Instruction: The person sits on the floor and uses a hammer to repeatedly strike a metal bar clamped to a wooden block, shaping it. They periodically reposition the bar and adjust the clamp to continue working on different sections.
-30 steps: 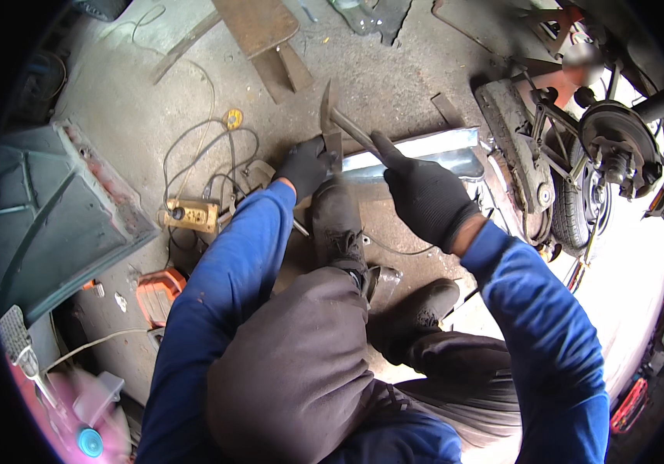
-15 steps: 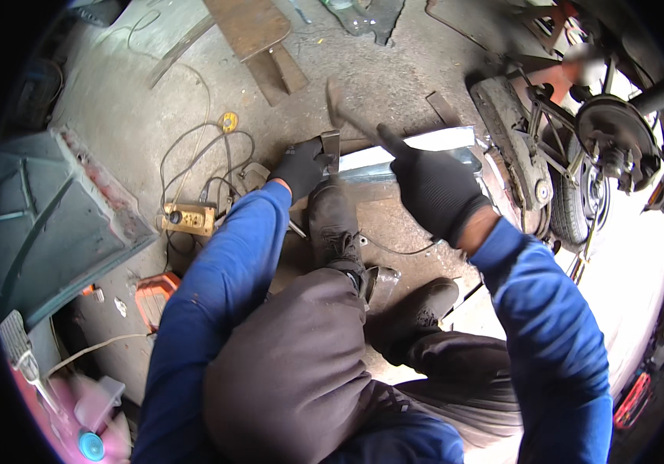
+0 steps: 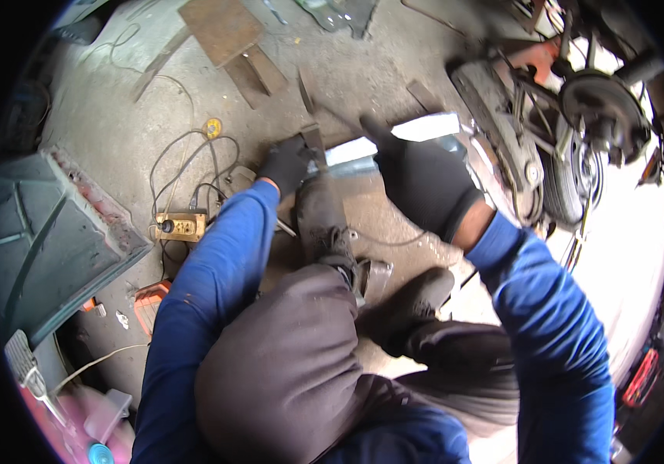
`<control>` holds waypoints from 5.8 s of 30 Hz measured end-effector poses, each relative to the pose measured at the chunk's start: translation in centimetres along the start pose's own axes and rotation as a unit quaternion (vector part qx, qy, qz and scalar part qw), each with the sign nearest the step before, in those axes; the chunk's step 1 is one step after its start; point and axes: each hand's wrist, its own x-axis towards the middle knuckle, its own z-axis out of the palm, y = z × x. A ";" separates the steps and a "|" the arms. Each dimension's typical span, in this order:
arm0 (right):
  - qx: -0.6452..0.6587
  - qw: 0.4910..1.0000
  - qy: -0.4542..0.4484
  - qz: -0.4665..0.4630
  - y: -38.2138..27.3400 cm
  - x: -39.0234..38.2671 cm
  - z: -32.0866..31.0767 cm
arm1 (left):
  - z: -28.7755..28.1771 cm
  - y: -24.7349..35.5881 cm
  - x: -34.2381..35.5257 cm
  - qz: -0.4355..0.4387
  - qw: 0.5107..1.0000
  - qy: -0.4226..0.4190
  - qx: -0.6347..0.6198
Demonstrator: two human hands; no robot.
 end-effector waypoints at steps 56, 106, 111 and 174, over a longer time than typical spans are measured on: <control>0.300 0.916 0.111 0.242 3.7 -19.7 -3.5 | -17.5 8.8 2.9 0.048 0.981 -0.188 -0.003; 0.122 0.971 0.195 -0.060 2.0 0.0 -4.9 | 2.5 5.9 1.5 -0.008 0.999 0.032 -0.038; 0.288 0.882 0.348 -0.133 1.2 -0.2 -7.7 | 2.5 6.3 2.8 -0.056 0.997 -0.023 -0.049; 0.090 0.929 -0.288 0.216 17.9 -16.6 10.2 | -0.9 2.1 5.4 -0.168 0.736 -0.039 -0.654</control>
